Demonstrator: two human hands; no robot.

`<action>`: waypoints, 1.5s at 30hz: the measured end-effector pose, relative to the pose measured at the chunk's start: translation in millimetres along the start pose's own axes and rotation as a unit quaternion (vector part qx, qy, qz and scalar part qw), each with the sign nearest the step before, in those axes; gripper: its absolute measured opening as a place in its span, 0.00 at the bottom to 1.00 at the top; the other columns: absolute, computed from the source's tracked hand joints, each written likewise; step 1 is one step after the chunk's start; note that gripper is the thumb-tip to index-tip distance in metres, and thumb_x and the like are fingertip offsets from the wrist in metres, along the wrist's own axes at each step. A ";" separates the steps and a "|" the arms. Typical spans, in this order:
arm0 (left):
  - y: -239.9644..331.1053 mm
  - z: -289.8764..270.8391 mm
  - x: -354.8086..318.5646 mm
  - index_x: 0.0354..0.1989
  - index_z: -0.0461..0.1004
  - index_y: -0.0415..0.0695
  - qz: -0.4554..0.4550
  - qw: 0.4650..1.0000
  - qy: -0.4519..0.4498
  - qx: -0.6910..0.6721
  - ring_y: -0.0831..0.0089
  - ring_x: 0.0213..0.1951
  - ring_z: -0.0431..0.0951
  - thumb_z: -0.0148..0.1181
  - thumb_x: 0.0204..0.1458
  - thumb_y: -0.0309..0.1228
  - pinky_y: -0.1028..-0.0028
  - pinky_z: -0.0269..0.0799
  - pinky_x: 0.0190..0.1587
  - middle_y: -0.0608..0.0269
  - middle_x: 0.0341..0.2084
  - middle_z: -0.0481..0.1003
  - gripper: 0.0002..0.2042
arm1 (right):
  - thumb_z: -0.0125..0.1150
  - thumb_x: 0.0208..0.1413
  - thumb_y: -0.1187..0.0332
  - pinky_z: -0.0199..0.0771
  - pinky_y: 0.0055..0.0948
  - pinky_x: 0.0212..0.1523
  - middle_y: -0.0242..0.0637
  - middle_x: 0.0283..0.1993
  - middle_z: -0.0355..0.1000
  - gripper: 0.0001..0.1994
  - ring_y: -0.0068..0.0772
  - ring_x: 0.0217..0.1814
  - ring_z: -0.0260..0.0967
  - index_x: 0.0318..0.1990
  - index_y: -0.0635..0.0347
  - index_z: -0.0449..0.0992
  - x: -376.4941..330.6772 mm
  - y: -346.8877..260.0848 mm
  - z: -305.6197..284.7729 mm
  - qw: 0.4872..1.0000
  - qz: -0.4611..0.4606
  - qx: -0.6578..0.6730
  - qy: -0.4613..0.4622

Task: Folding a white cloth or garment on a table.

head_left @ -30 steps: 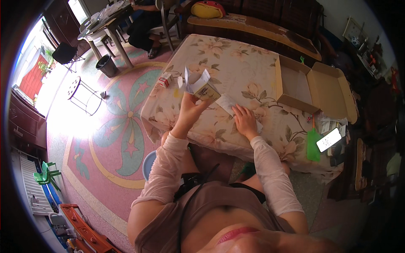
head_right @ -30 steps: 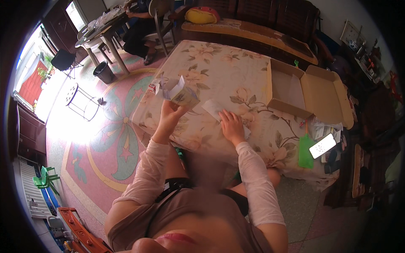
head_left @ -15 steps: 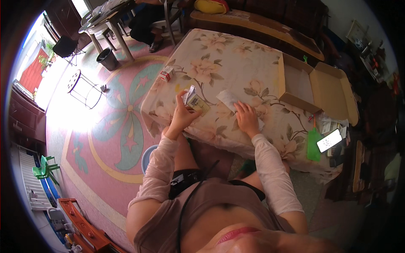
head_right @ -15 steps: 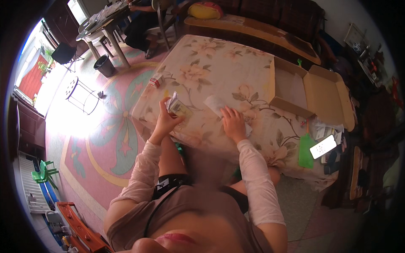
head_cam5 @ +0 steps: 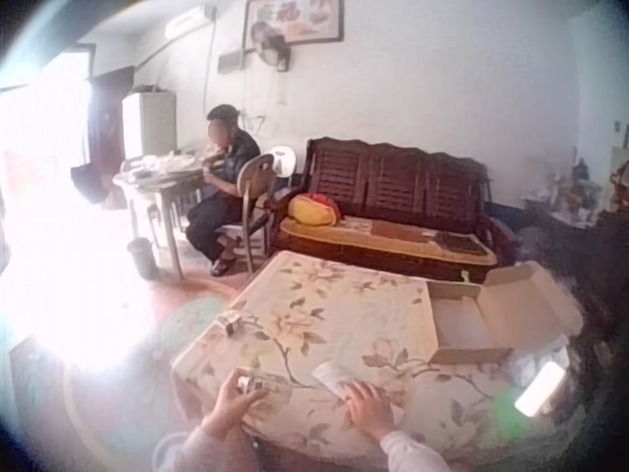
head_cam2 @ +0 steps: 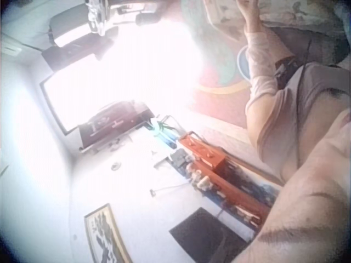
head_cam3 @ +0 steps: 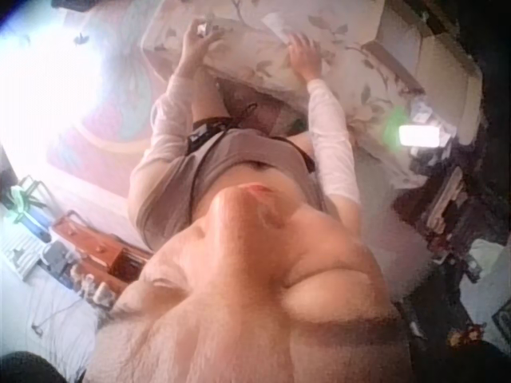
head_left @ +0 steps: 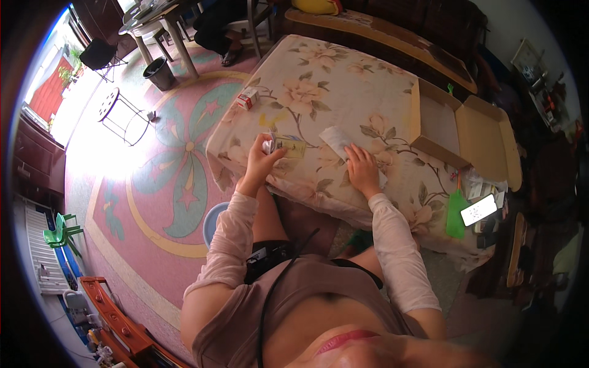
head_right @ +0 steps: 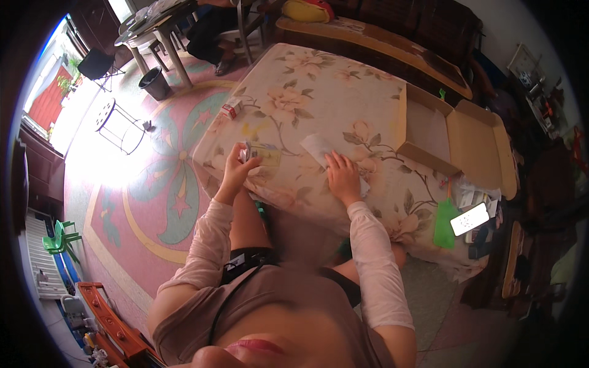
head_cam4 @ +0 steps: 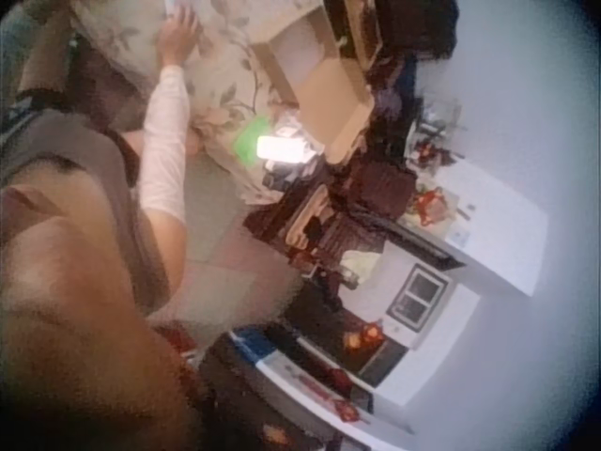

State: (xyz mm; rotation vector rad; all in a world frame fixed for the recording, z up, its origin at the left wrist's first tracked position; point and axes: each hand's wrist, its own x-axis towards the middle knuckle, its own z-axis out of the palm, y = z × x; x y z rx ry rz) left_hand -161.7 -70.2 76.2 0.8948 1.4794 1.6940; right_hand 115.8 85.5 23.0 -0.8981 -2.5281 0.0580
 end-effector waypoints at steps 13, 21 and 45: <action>-14.2 -23.6 8.6 0.47 0.73 0.41 -0.103 0.984 0.117 -0.087 0.72 0.41 0.77 0.57 0.59 0.36 0.73 0.77 0.39 0.61 0.41 0.76 0.13 | 0.53 0.59 0.64 0.59 0.43 0.63 0.35 0.65 0.64 0.22 0.42 0.64 0.61 0.61 0.50 0.68 0.7 2.0 2.5 1.000 -0.002 -0.010 0.003; -18.5 -48.7 22.8 0.51 0.66 0.40 -0.147 0.971 0.159 -0.100 0.71 0.35 0.77 0.59 0.56 0.35 0.75 0.75 0.34 0.60 0.39 0.75 0.18 | 0.53 0.59 0.64 0.60 0.43 0.63 0.35 0.65 0.65 0.21 0.42 0.64 0.61 0.61 0.50 0.69 0.2 0.8 2.4 1.000 0.004 -0.008 0.000; -72.4 -106.6 55.2 0.50 0.70 0.40 0.101 0.912 0.195 0.348 0.57 0.43 0.74 0.58 0.49 0.27 0.60 0.70 0.49 0.49 0.44 0.71 0.18 | 0.54 0.56 0.65 0.60 0.45 0.63 0.35 0.64 0.66 0.21 0.43 0.63 0.62 0.59 0.49 0.70 -0.8 3.5 4.6 1.000 0.009 0.006 0.008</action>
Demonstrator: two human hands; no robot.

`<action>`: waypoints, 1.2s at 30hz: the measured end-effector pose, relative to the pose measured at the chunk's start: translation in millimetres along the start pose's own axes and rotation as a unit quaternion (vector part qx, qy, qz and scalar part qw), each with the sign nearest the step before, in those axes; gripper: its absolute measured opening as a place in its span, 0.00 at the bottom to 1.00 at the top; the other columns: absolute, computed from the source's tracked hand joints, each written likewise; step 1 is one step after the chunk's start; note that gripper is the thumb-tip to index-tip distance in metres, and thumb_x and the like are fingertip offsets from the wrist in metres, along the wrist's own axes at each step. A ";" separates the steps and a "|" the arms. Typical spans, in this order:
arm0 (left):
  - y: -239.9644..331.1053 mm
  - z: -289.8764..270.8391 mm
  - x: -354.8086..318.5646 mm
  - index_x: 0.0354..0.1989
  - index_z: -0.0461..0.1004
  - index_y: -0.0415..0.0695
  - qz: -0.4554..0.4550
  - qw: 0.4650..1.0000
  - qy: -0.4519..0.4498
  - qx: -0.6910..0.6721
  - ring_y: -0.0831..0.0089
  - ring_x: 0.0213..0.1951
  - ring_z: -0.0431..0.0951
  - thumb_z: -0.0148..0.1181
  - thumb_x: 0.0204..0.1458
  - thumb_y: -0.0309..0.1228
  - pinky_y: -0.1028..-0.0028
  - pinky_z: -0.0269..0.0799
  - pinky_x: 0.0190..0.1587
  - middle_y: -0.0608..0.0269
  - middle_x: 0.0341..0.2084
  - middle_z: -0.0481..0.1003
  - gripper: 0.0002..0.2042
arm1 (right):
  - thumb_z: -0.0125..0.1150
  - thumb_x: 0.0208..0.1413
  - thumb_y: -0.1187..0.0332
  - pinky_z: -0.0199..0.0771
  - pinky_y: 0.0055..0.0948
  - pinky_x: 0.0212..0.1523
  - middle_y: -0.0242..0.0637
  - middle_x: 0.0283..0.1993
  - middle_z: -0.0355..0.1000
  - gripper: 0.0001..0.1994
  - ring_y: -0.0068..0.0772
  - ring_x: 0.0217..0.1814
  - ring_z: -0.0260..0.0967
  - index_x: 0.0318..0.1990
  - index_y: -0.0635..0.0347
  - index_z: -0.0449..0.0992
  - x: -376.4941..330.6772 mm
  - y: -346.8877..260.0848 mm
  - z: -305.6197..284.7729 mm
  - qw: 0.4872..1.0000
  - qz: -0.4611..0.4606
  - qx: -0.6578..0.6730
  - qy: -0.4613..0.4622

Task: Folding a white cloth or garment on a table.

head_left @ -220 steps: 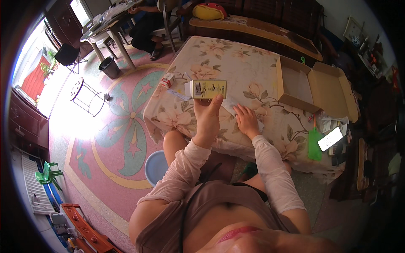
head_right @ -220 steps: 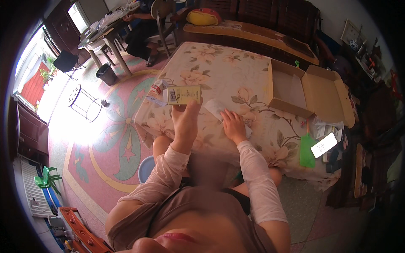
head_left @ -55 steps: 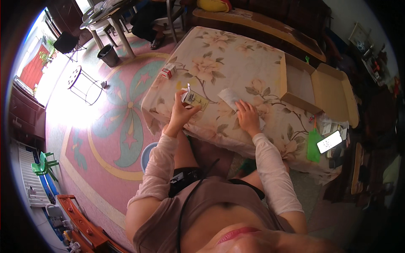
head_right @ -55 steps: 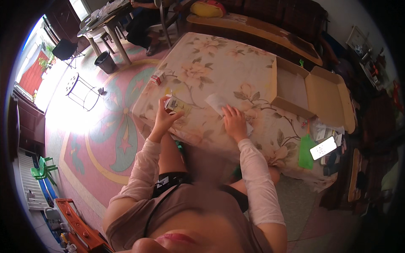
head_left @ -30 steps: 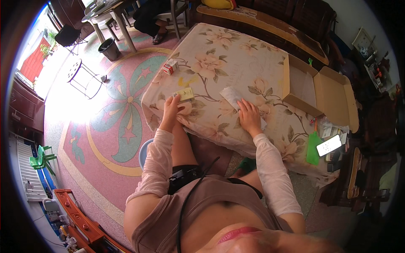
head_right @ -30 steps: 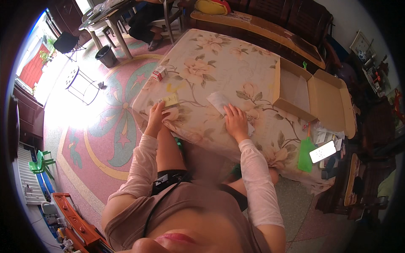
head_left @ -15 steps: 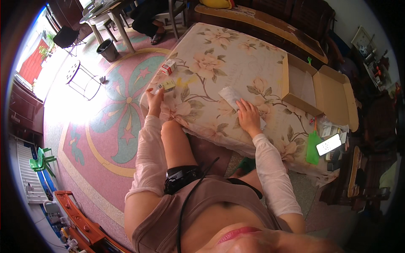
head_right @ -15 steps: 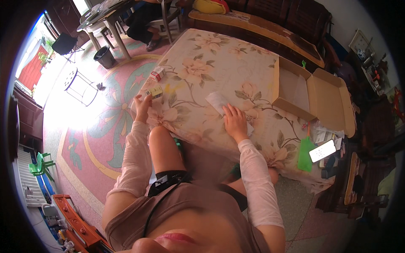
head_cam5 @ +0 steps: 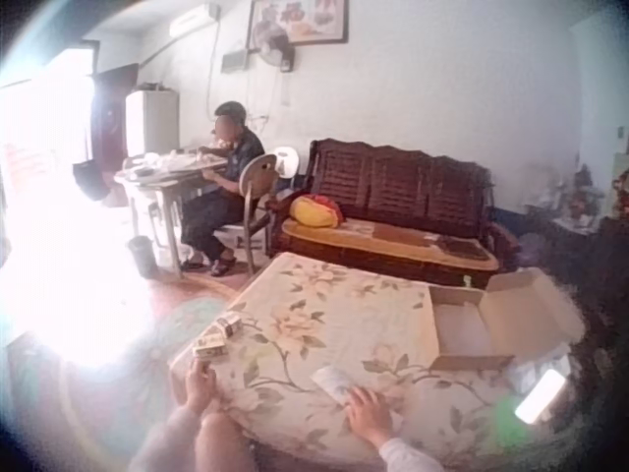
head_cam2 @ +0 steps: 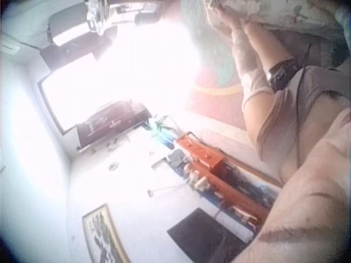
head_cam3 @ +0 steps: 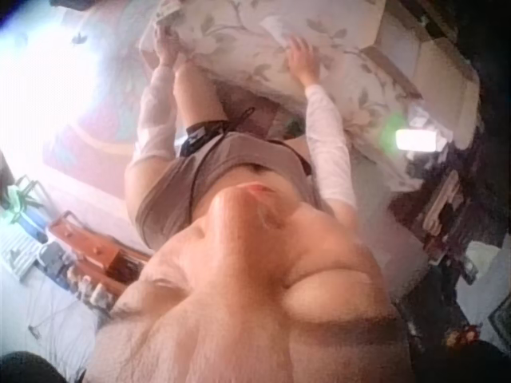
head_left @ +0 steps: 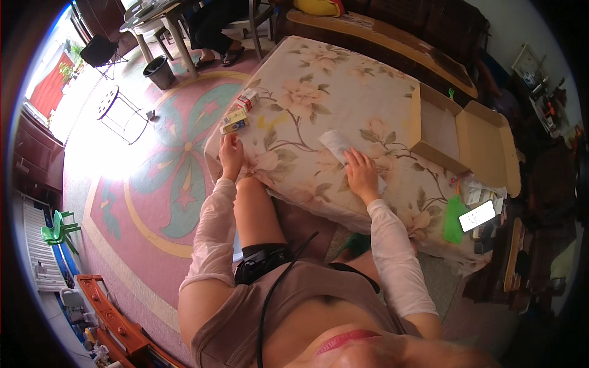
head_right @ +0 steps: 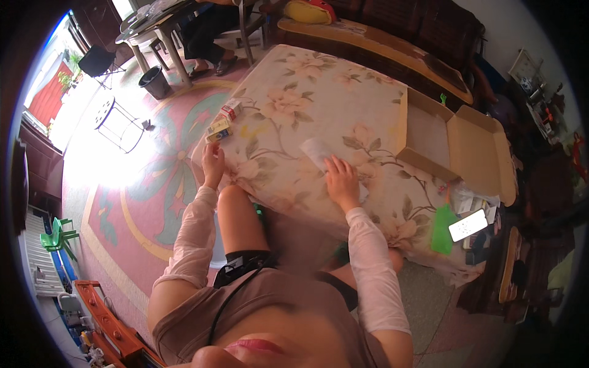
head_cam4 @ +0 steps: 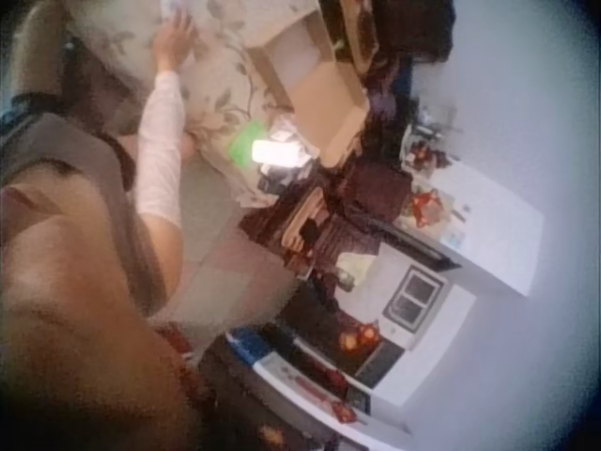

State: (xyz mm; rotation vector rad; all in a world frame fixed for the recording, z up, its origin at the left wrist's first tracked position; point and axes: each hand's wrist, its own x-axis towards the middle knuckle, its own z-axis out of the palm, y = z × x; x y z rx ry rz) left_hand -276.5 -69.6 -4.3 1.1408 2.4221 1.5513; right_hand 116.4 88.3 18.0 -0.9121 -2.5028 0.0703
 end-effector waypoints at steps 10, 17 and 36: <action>-22.8 8.4 64.6 0.51 0.73 0.44 -0.006 0.996 -0.047 0.077 0.55 0.45 0.78 0.54 0.50 0.31 0.64 0.72 0.49 0.50 0.44 0.76 0.18 | 0.54 0.57 0.64 0.59 0.44 0.64 0.35 0.66 0.64 0.22 0.44 0.65 0.60 0.61 0.49 0.69 3.8 -6.4 3.2 1.000 0.006 0.006 -0.017; 32.9 62.0 85.2 0.57 0.66 0.44 0.030 0.996 -0.079 0.034 0.48 0.37 0.80 0.55 0.49 0.33 0.55 0.74 0.42 0.46 0.36 0.80 0.24 | 0.54 0.58 0.64 0.59 0.43 0.64 0.34 0.66 0.64 0.22 0.43 0.65 0.60 0.60 0.49 0.70 -6.1 6.8 -5.0 0.999 0.025 -0.013 -0.022; 50.2 -58.7 -189.6 0.43 0.77 0.42 0.008 0.973 -0.229 0.042 0.52 0.40 0.77 0.57 0.50 0.23 0.61 0.72 0.44 0.52 0.33 0.76 0.11 | 0.57 0.56 0.66 0.62 0.42 0.60 0.35 0.59 0.69 0.19 0.45 0.58 0.63 0.55 0.55 0.73 -1.1 -0.7 -1.4 0.998 -0.030 0.043 0.029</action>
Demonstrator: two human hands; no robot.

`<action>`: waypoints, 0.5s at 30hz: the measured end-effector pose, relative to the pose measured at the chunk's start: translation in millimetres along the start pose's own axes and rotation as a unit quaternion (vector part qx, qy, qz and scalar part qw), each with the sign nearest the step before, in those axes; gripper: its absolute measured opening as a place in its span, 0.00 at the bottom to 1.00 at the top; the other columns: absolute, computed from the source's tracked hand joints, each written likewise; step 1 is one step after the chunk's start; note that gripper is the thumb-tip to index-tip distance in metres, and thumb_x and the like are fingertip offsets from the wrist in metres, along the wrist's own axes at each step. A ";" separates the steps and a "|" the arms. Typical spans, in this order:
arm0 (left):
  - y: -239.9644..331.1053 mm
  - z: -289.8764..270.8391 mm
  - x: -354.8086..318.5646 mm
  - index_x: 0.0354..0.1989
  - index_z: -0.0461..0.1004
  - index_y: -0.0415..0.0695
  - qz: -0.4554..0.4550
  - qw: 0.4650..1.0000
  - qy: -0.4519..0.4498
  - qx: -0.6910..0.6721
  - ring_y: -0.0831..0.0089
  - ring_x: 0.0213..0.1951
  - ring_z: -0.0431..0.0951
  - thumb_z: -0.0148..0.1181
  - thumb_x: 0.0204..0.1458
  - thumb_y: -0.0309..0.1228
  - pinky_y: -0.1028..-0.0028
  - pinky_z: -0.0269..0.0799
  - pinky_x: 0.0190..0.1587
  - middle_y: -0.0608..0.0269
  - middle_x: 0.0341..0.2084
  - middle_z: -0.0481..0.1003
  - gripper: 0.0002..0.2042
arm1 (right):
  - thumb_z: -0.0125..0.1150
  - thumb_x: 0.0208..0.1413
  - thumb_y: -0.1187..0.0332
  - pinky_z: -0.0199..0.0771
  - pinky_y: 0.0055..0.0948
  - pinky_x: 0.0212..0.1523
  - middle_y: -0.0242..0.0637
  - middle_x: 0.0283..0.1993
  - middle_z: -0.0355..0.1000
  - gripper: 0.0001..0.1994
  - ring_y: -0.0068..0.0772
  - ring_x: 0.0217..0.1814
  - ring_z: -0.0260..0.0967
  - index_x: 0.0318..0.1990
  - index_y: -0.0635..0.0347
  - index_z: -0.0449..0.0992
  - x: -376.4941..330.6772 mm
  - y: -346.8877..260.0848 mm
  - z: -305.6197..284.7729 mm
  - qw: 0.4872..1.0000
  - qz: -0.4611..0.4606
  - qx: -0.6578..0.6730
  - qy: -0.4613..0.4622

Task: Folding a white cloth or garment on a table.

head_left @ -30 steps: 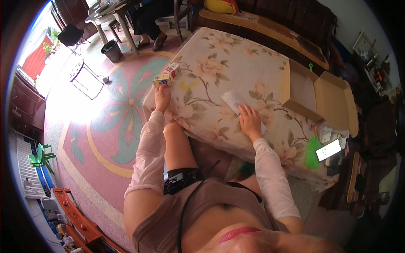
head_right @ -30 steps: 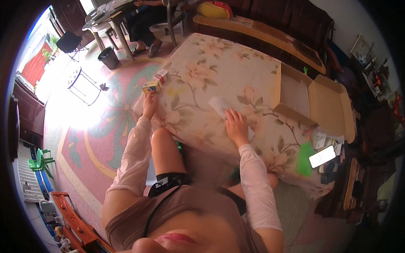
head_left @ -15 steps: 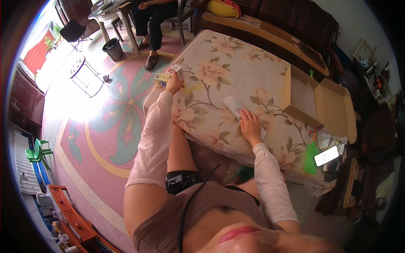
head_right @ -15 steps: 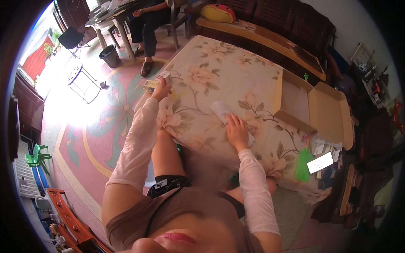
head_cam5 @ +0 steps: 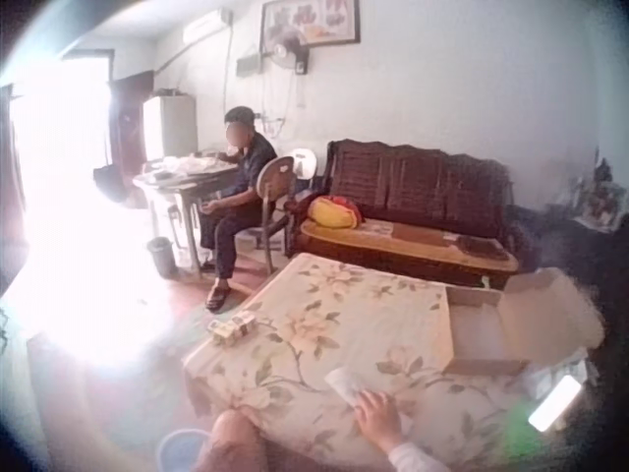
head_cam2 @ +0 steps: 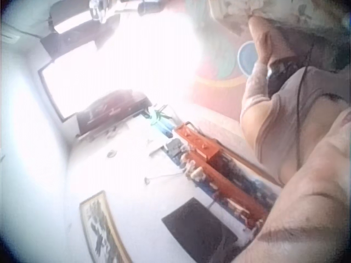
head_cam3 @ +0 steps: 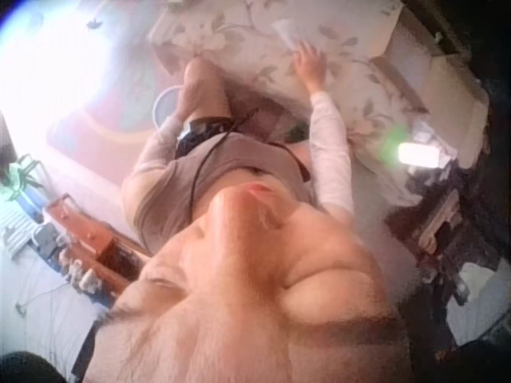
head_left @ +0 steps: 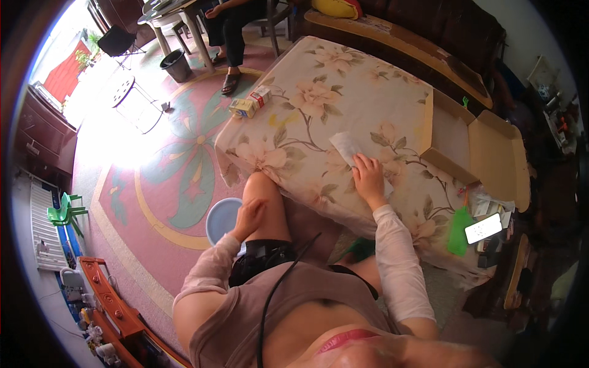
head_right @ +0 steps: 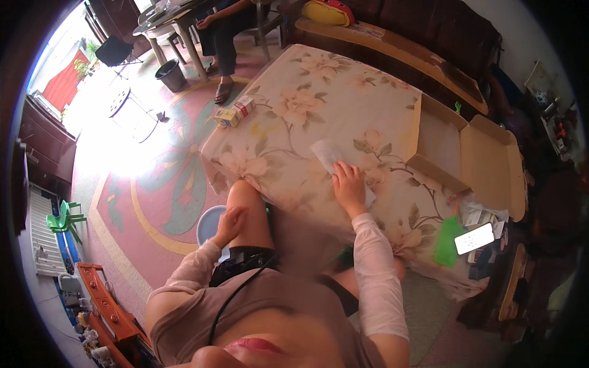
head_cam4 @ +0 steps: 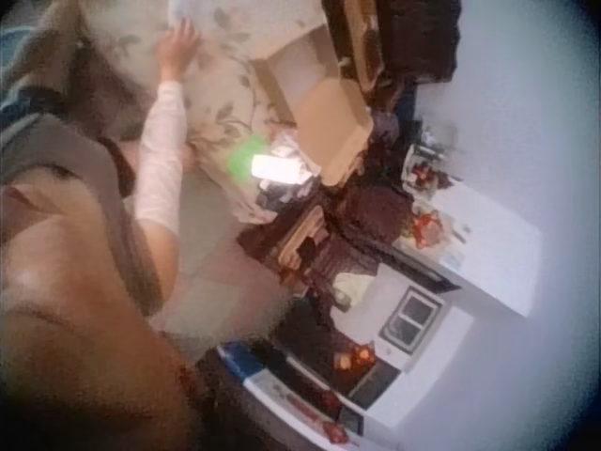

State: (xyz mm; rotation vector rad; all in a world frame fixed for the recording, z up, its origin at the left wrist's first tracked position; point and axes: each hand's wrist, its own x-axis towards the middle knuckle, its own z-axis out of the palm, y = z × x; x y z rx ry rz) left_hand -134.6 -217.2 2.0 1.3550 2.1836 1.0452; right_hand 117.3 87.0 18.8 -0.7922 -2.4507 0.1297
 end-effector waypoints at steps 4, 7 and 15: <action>3.3 12.5 -19.4 0.43 0.76 0.42 0.118 0.990 0.057 0.058 0.52 0.46 0.74 0.57 0.46 0.22 0.59 0.70 0.49 0.52 0.40 0.74 0.14 | 0.59 0.54 0.67 0.67 0.39 0.56 0.32 0.55 0.70 0.17 0.43 0.53 0.64 0.52 0.56 0.75 -5.2 8.2 1.4 0.998 -0.029 0.049 -0.001; 7.1 16.9 -8.3 0.42 0.76 0.43 0.128 0.984 0.058 0.108 0.53 0.45 0.73 0.58 0.46 0.22 0.60 0.70 0.48 0.54 0.38 0.74 0.13 | 0.61 0.53 0.68 0.68 0.38 0.55 0.33 0.55 0.71 0.18 0.43 0.52 0.65 0.52 0.57 0.75 -20.0 4.8 -7.2 0.996 -0.065 0.063 -0.015; 42.3 40.7 12.7 0.43 0.76 0.44 0.163 0.968 0.061 0.179 0.54 0.43 0.73 0.58 0.47 0.23 0.57 0.69 0.47 0.59 0.38 0.74 0.13 | 0.59 0.52 0.69 0.68 0.39 0.55 0.33 0.56 0.72 0.18 0.43 0.53 0.66 0.52 0.56 0.76 -96.1 46.9 -81.0 0.998 -0.037 0.045 -0.027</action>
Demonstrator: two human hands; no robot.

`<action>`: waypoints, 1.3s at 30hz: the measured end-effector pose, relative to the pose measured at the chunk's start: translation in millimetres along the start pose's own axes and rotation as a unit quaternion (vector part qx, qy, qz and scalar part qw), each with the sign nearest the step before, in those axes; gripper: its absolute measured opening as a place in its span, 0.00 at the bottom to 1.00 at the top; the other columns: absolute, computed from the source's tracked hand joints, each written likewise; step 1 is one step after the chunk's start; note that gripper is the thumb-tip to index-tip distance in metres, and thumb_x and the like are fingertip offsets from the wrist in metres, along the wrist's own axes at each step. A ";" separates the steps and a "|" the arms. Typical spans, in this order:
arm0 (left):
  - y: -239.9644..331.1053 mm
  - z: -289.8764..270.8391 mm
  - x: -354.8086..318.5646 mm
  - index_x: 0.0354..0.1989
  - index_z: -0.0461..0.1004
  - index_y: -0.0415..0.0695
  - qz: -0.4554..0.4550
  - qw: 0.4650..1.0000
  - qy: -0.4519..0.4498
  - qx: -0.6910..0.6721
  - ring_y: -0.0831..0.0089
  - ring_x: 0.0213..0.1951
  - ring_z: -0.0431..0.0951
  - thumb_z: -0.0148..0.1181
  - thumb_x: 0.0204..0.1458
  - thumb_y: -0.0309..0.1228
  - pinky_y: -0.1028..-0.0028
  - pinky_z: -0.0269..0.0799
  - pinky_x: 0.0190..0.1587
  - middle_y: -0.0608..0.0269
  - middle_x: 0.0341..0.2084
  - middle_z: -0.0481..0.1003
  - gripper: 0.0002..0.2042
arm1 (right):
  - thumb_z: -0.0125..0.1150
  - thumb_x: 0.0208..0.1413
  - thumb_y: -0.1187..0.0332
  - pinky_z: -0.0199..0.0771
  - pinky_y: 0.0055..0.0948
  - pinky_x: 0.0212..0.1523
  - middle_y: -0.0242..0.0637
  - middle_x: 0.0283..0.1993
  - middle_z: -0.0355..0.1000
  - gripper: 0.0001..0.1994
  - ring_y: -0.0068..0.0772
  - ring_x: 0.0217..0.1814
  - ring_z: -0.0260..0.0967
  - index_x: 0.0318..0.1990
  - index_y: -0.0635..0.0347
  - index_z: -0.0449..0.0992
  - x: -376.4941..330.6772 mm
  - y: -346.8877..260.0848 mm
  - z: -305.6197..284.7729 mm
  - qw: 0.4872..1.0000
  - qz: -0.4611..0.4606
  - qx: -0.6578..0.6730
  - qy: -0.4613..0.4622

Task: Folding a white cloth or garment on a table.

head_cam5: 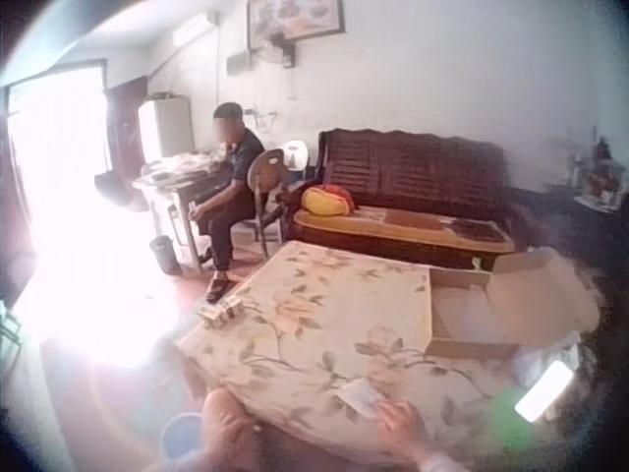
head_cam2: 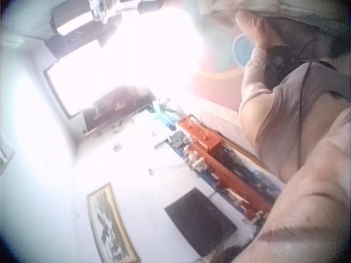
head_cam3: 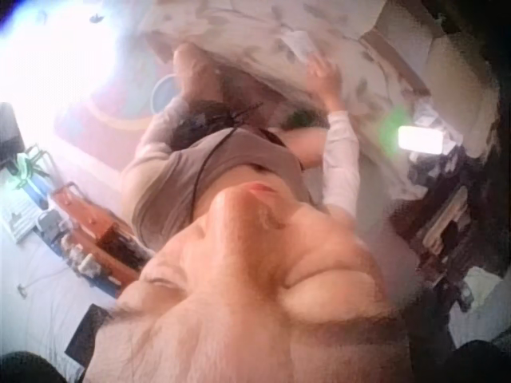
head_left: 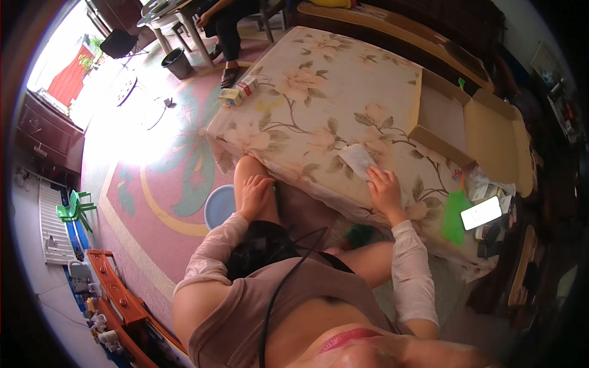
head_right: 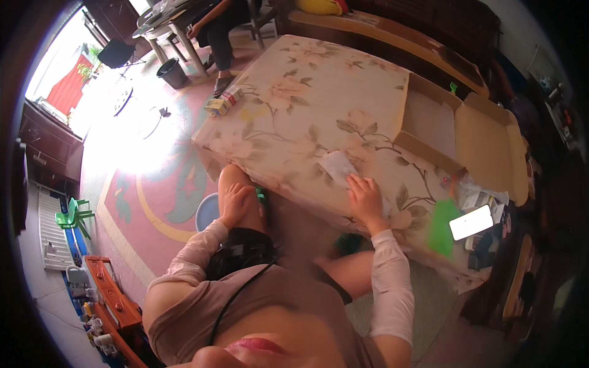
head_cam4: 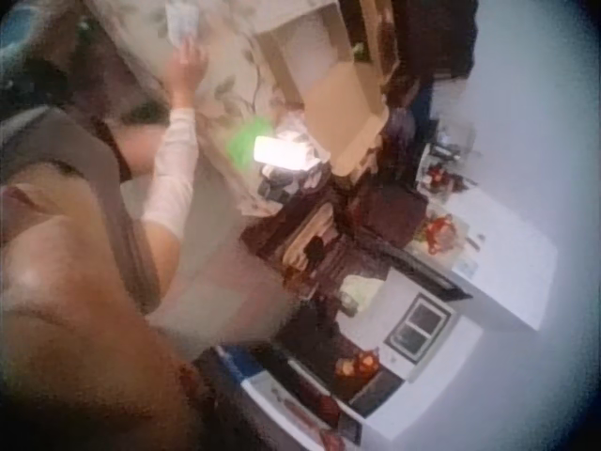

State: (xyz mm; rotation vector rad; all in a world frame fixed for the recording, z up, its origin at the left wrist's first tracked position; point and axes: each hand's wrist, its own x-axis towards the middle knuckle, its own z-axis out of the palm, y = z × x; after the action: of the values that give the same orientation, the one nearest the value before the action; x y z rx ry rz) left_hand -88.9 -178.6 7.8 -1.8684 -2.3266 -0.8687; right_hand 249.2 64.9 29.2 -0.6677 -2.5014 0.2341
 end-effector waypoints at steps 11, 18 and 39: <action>171.0 97.9 143.2 0.61 0.65 0.44 0.352 0.916 -0.079 -0.175 0.55 0.62 0.64 0.57 0.54 0.32 0.54 0.58 0.64 0.52 0.58 0.68 0.25 | 0.57 0.55 0.69 0.64 0.40 0.62 0.34 0.60 0.70 0.19 0.41 0.61 0.64 0.55 0.56 0.74 -24.9 3.1 -4.4 0.998 0.053 -0.038 -0.011; 152.5 137.4 135.7 0.59 0.69 0.46 0.369 0.923 -0.095 -0.056 0.60 0.63 0.65 0.53 0.55 0.35 0.57 0.59 0.63 0.60 0.59 0.69 0.22 | 0.54 0.55 0.73 0.57 0.47 0.66 0.42 0.63 0.66 0.20 0.48 0.66 0.60 0.57 0.59 0.72 -53.1 -10.9 -18.2 0.995 0.078 -0.062 -0.001; 62.3 92.6 136.9 0.61 0.67 0.44 0.263 0.962 -0.063 -0.024 0.56 0.64 0.63 0.54 0.52 0.29 0.57 0.55 0.67 0.56 0.60 0.68 0.25 | 0.53 0.57 0.72 0.52 0.49 0.66 0.39 0.67 0.63 0.23 0.45 0.68 0.57 0.62 0.48 0.70 28.0 -3.6 42.3 0.995 0.090 -0.029 -0.038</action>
State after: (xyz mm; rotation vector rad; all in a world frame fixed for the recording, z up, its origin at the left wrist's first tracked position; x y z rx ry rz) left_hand -41.4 -8.5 3.9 -2.4491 -1.7181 -0.7543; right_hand 204.4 74.8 7.3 -0.9249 -2.5292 0.2563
